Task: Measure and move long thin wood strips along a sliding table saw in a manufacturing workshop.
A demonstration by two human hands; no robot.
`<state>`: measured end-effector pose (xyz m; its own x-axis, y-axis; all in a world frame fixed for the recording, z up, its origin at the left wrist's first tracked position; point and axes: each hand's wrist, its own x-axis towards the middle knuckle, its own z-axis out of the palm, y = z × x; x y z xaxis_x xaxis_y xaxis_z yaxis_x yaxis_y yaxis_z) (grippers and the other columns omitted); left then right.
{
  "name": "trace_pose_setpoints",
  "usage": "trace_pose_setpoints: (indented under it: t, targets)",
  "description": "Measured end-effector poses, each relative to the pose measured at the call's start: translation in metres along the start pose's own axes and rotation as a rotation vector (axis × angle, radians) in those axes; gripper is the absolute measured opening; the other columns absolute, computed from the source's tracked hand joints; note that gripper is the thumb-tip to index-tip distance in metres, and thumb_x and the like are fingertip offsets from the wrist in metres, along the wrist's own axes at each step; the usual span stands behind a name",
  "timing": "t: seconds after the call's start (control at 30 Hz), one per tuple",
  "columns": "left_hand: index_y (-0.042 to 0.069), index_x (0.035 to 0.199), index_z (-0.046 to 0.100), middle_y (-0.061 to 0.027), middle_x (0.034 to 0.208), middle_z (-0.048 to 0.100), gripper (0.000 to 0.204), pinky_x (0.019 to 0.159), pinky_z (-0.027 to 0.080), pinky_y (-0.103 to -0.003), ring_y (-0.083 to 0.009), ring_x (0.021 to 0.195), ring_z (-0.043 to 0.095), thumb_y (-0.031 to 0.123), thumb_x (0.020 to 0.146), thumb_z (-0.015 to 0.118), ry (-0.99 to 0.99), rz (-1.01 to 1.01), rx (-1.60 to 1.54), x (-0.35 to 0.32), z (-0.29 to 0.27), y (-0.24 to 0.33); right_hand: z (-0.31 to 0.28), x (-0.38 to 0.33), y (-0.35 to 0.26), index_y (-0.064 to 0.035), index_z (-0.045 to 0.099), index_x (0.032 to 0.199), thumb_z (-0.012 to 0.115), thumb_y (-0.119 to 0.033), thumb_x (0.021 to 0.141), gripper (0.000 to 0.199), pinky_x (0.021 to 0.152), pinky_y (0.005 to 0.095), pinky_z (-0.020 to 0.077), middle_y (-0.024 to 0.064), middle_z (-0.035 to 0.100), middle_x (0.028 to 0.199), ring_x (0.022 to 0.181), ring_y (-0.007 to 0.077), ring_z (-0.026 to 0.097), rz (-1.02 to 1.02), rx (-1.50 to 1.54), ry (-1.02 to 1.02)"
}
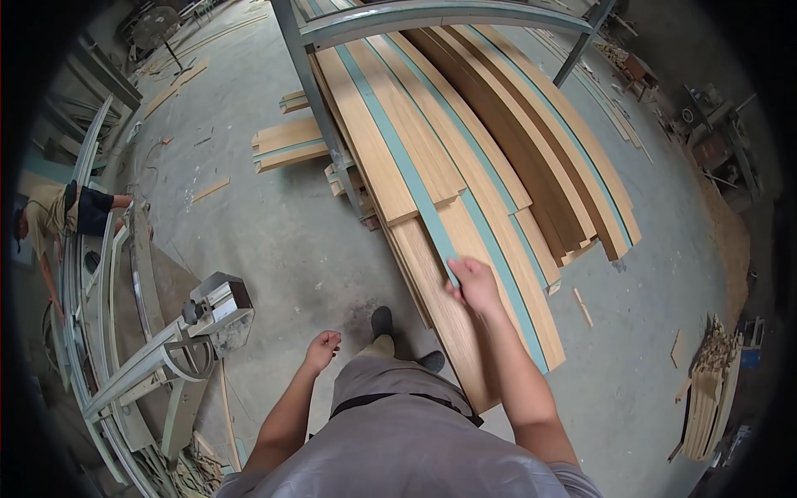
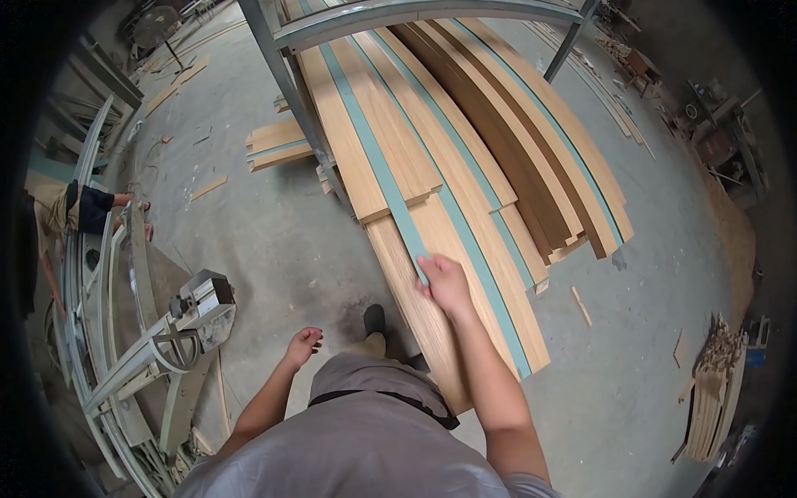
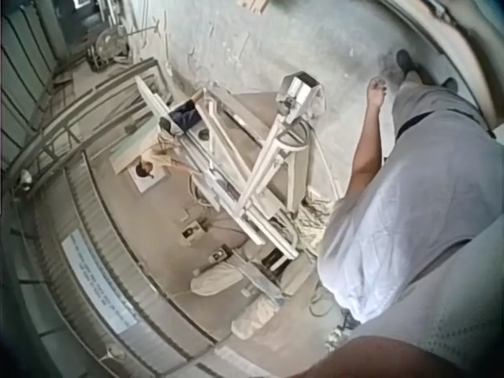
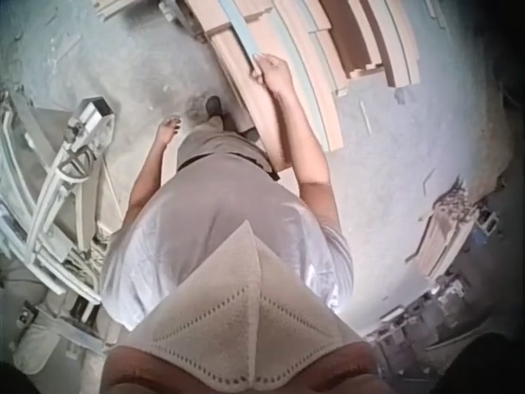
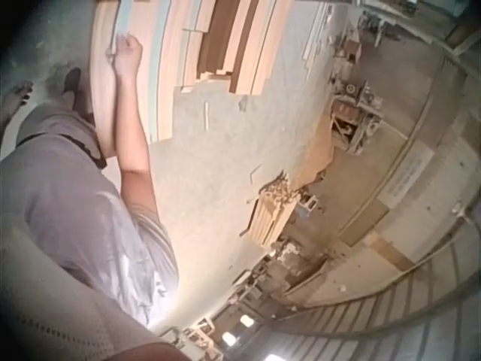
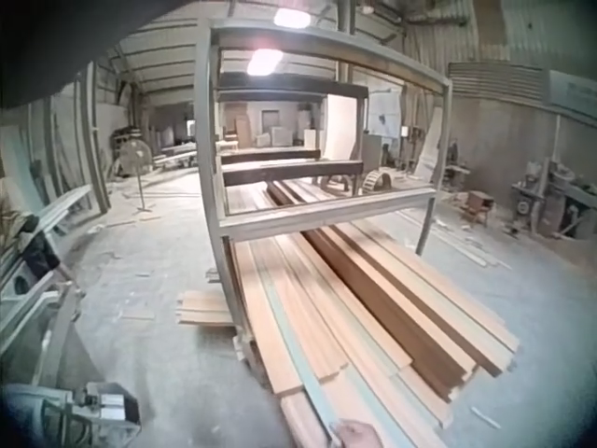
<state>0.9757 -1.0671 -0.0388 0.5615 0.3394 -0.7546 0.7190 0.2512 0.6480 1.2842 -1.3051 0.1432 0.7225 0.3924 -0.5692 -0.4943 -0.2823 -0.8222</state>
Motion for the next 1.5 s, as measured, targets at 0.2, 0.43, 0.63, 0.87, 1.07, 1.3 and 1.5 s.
trace_pose_setpoints:
  t: [0.2,0.43,0.63,0.87,1.07,1.3,1.5]
  targets:
    - [0.010,0.102,0.061,-0.0014,0.089,0.063,0.022,0.066,0.049,-0.031,-0.0143,0.077,0.060,0.029,0.093,0.057,0.115,-0.109,-0.016,-0.017,-0.028,-0.047,0.019,0.040,-0.016,0.0003,0.059,0.112,0.068,-0.023,0.085,0.036,0.073,0.0309,0.0489,0.0121,0.062,0.096,0.083,0.0228,0.059,-0.606,-0.459,0.330]
    - [0.009,0.106,0.055,-0.0071,0.090,0.061,0.029,0.059,0.049,-0.036,-0.0222,0.071,0.060,0.030,0.087,0.061,0.215,-0.476,-0.112,-0.080,-0.073,-0.144,-0.014,0.039,-0.034,-0.0133,0.061,0.121,0.068,-0.037,0.079,0.049,0.110,0.0483,0.0292,0.0066,0.047,0.139,0.130,0.0350,0.040,-1.078,-1.092,-0.032]
    - [0.008,0.106,0.058,-0.0063,0.088,0.062,0.026,0.055,0.047,-0.032,-0.0180,0.070,0.060,0.027,0.089,0.059,0.246,-0.414,-0.140,-0.080,-0.068,-0.123,-0.002,0.078,-0.055,-0.0148,0.064,0.117,0.066,-0.046,0.073,0.054,0.111,0.0529,0.0248,0.0064,0.051,0.135,0.128,0.0351,0.042,-1.156,-1.121,0.069]
    - [0.008,0.109,0.058,-0.0063,0.100,0.064,0.027,0.070,0.051,-0.033,-0.0187,0.082,0.062,0.031,0.094,0.056,0.240,-0.228,-0.113,-0.056,-0.052,-0.058,0.001,0.109,-0.064,-0.0131,0.067,0.110,0.071,-0.043,0.069,0.051,0.100,0.0428,0.0368,0.0024,0.059,0.124,0.117,0.0282,0.051,-1.197,-0.977,0.125]
    - [0.009,0.108,0.059,-0.0049,0.099,0.064,0.027,0.073,0.051,-0.034,-0.0187,0.084,0.062,0.032,0.094,0.056,0.186,-0.253,-0.037,-0.061,-0.051,-0.049,0.002,0.110,-0.079,-0.0111,0.069,0.106,0.073,-0.039,0.066,0.049,0.095,0.0381,0.0382,0.0004,0.060,0.120,0.110,0.0241,0.052,-1.210,-0.931,0.142]
    - [0.009,0.106,0.059,-0.0049,0.098,0.064,0.026,0.069,0.051,-0.034,-0.0189,0.080,0.062,0.032,0.094,0.056,0.220,-0.275,-0.020,-0.065,-0.055,-0.059,-0.009,0.103,-0.066,-0.0140,0.066,0.115,0.072,-0.035,0.073,0.047,0.100,0.0388,0.0388,0.0004,0.057,0.130,0.118,0.0270,0.048,-1.123,-0.973,0.091]
    - [0.008,0.108,0.059,-0.0050,0.098,0.063,0.027,0.070,0.051,-0.034,-0.0189,0.081,0.062,0.030,0.093,0.056,0.214,-0.249,-0.061,-0.068,-0.039,-0.060,0.003,0.100,-0.069,-0.0132,0.066,0.115,0.070,-0.037,0.076,0.045,0.097,0.0403,0.0409,0.0009,0.057,0.131,0.118,0.0279,0.049,-1.161,-1.027,0.111]
